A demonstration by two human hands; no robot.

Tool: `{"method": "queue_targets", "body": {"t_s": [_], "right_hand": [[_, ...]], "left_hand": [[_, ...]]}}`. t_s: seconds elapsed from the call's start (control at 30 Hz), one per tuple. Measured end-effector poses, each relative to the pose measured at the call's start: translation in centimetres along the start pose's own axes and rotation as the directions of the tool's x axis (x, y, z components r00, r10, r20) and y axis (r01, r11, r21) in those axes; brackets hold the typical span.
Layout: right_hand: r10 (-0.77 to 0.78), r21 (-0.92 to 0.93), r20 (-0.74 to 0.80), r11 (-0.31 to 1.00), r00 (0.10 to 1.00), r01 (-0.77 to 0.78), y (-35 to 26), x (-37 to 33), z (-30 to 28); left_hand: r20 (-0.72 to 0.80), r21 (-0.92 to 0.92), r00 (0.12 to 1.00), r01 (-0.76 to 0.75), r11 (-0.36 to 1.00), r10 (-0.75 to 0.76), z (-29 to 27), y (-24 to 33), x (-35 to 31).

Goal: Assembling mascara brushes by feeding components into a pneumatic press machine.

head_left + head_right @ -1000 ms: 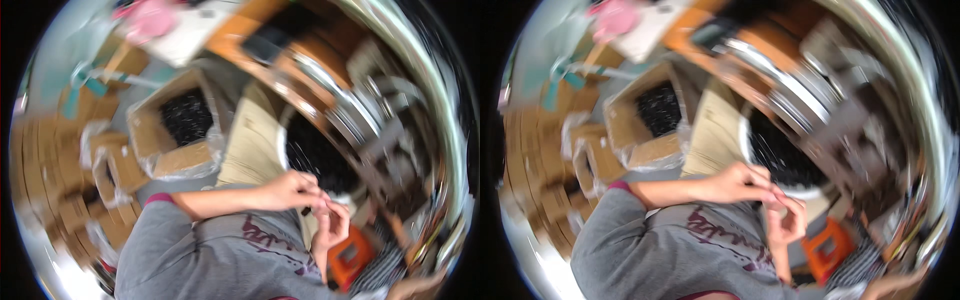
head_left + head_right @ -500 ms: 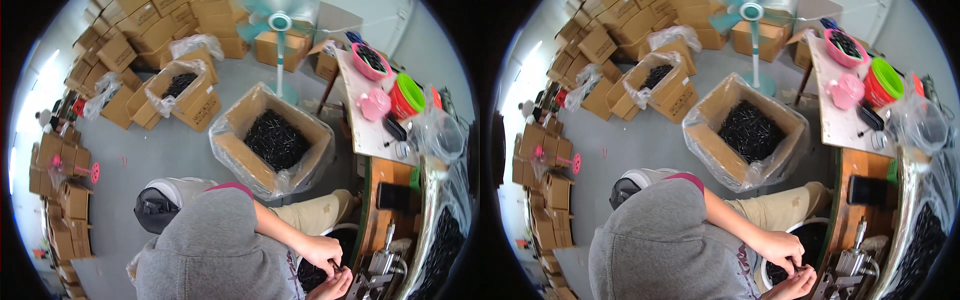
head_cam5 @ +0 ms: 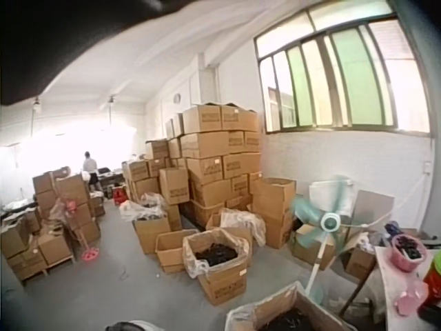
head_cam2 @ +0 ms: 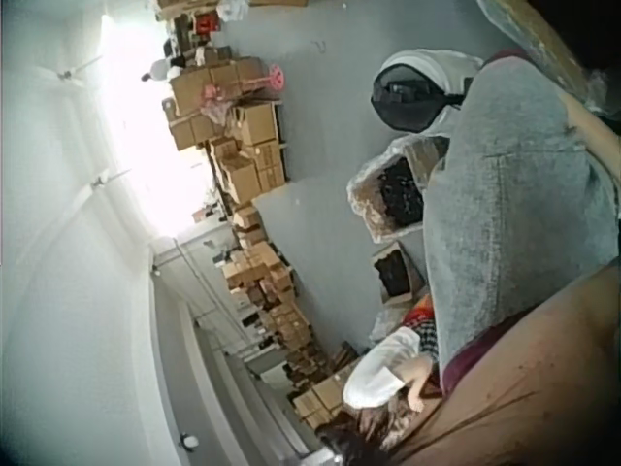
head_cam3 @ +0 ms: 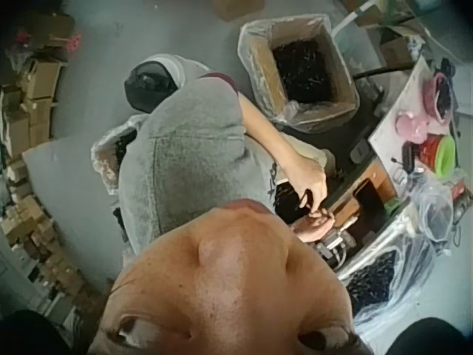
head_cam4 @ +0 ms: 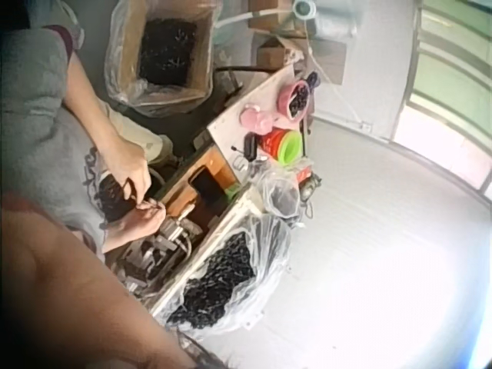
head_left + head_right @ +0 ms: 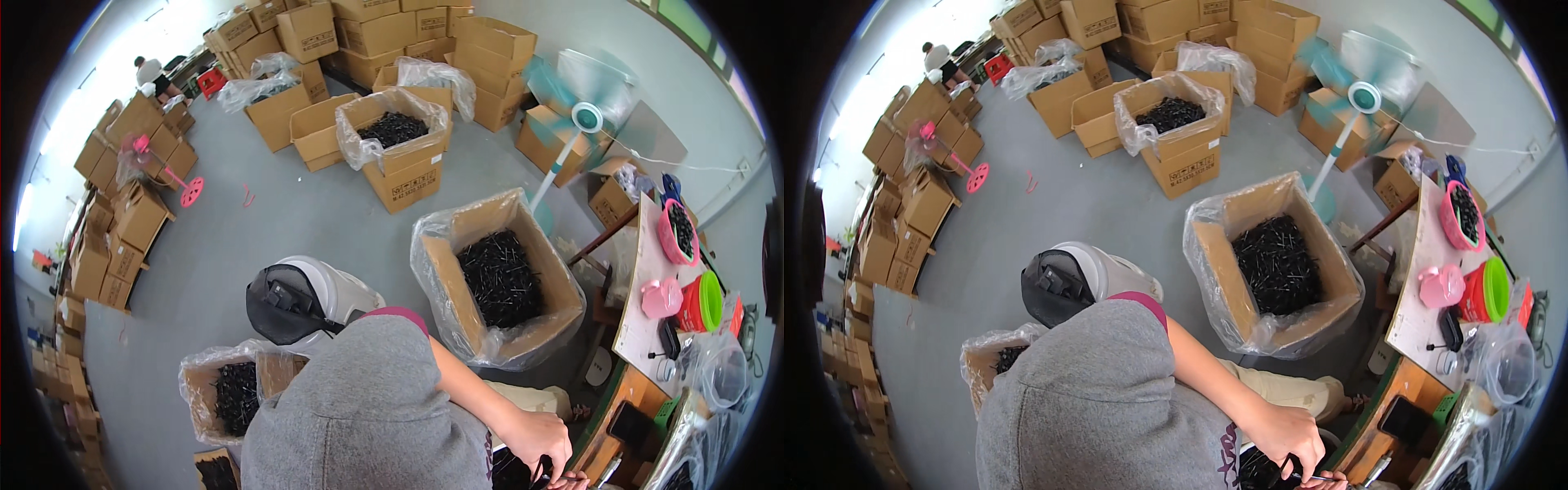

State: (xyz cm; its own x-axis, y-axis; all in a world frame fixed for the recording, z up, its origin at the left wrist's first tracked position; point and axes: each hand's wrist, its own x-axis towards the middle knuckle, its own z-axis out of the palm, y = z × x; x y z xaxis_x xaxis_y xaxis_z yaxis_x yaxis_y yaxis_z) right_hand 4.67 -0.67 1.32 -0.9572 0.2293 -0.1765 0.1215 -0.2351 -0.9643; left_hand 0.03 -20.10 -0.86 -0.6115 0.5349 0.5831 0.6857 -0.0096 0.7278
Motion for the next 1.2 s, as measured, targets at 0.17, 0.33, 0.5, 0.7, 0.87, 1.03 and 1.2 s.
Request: {"method": "queue_targets", "body": {"t_s": [0.17,0.33,0.5,0.7,0.87,1.03,1.2], "right_hand": [[-0.056,-0.045,0.075,0.997,0.996,0.06,0.0,0.8,0.8],[-0.166,-0.086,0.032,0.982,0.986,0.168,0.6,0.7,1.6],[-0.2,-0.157,0.035,0.967,0.979,0.203,0.3,0.5,1.9],[-0.214,-0.003,-0.089,0.977,0.973,0.214,-1.2,-0.5,3.4],[-0.172,-0.115,-0.131,0.981,0.976,0.157,-1.4,-0.4,2.6],[-0.195,-0.012,0.005,0.981,0.981,0.195,-0.3,-0.5,1.3],[-0.098,0.174,-0.184,0.976,0.978,0.131,1.8,0.3,-0.6]], "left_hand": [[-0.05,0.066,0.998,-0.022,0.998,0.025,-0.8,0.6,-0.5],[-0.08,0.123,0.994,-0.061,0.99,0.071,-0.8,0.8,-0.5],[-0.091,0.166,0.99,-0.095,0.982,0.111,-0.6,0.9,-0.4],[-0.005,0.058,0.979,-0.205,0.977,0.206,-0.7,1.6,-0.5],[-0.077,0.007,0.992,-0.103,0.995,0.104,-0.2,2.0,-0.9],[-0.089,0.204,0.961,-0.239,0.949,0.262,0.4,1.4,-0.5],[-0.119,0.118,0.937,-0.315,0.942,0.328,-0.2,1.6,-0.1]]}}
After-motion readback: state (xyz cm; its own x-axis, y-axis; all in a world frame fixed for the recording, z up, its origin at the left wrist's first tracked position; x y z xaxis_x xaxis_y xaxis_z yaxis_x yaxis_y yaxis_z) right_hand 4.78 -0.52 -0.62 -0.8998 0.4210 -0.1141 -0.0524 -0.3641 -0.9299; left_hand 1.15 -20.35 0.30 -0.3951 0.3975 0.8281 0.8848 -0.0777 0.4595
